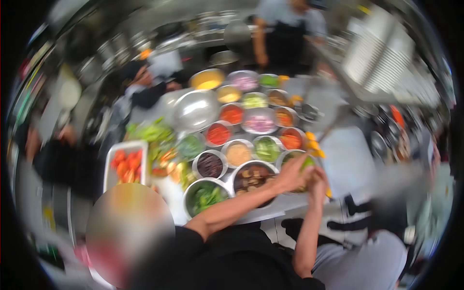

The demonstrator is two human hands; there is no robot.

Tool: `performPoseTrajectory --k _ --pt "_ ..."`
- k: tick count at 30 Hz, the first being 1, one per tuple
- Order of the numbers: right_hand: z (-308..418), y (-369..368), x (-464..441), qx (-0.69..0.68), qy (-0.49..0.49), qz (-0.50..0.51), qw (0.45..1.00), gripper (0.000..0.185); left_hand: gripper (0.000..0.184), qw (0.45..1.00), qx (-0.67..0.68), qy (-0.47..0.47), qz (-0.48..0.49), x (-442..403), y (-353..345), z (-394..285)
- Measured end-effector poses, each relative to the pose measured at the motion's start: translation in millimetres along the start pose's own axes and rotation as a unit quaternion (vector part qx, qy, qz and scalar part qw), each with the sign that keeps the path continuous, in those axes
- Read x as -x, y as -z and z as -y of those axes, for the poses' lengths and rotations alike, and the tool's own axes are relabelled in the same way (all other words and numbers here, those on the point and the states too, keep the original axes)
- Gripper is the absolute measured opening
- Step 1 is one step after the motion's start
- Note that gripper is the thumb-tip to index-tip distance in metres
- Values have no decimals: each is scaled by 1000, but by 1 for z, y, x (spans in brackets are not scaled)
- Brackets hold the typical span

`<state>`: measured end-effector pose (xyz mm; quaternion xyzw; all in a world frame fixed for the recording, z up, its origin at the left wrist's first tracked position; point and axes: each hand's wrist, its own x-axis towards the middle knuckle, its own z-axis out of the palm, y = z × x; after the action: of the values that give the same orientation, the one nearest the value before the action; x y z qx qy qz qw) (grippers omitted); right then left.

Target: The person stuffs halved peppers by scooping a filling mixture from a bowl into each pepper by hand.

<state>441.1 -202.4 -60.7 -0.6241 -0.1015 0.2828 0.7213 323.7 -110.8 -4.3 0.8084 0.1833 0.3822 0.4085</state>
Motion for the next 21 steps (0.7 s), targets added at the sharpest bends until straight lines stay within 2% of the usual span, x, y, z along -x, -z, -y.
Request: performPoseTrajectory --k 1,2,3,4,5,6,7,8,9,10,11,12,13,15,16,18,19,21 --pt "6 -5 11 128 103 -55 985 22 44 993 91 68 -36 0 18 -12" --pt "-8 10 2 112 118 -37 986 22 44 971 168 171 -8 0 43 -21" --pt "-27 35 -23 241 88 -27 966 20 45 932 253 260 17 2 68 -21" --pt "-38 46 -32 271 136 -8 953 18 43 890 353 288 1 11 88 -11" --pt "-43 44 -37 296 185 3 937 16 43 890 348 294 -31 23 111 -6" --pt "-38 27 -29 296 186 27 936 16 43 883 335 314 -95 37 140 -3" --pt "-22 7 -5 354 259 7 899 12 42 873 324 332 -153 51 169 -2" --pt "-15 -7 8 405 331 -18 852 10 39 865 292 346 -218 67 200 -1" --pt "-17 -14 7 405 333 -5 851 10 36 851 260 360 -280 87 231 -1" --pt "-22 -16 7 372 311 -9 875 10 34 844 174 385 -330 110 259 7" --pt "-26 -15 6 338 286 -15 896 12 34 861 36 351 -366 139 287 20" --pt "-27 -7 0 340 247 14 907 16 34 873 -181 199 -406 177 314 57" --pt "-25 -8 1 340 248 22 907 16 32 839 -73 317 -437 193 339 30" --pt "-14 -14 10 457 192 5 869 21 32 765 -239 360 -478 231 382 19" --pt "-26 -5 0 394 230 46 889 26 31 724 -315 381 -481 249 401 15" --pt "-30 -5 0 396 243 42 885 26 31 679 -379 397 -487 284 428 7" --pt "-32 -4 0 397 258 34 880 25 31 678 -378 401 -486 299 435 6" --pt "-33 -1 -2 405 248 42 879 26 30 636 -417 449 -470 326 445 6"
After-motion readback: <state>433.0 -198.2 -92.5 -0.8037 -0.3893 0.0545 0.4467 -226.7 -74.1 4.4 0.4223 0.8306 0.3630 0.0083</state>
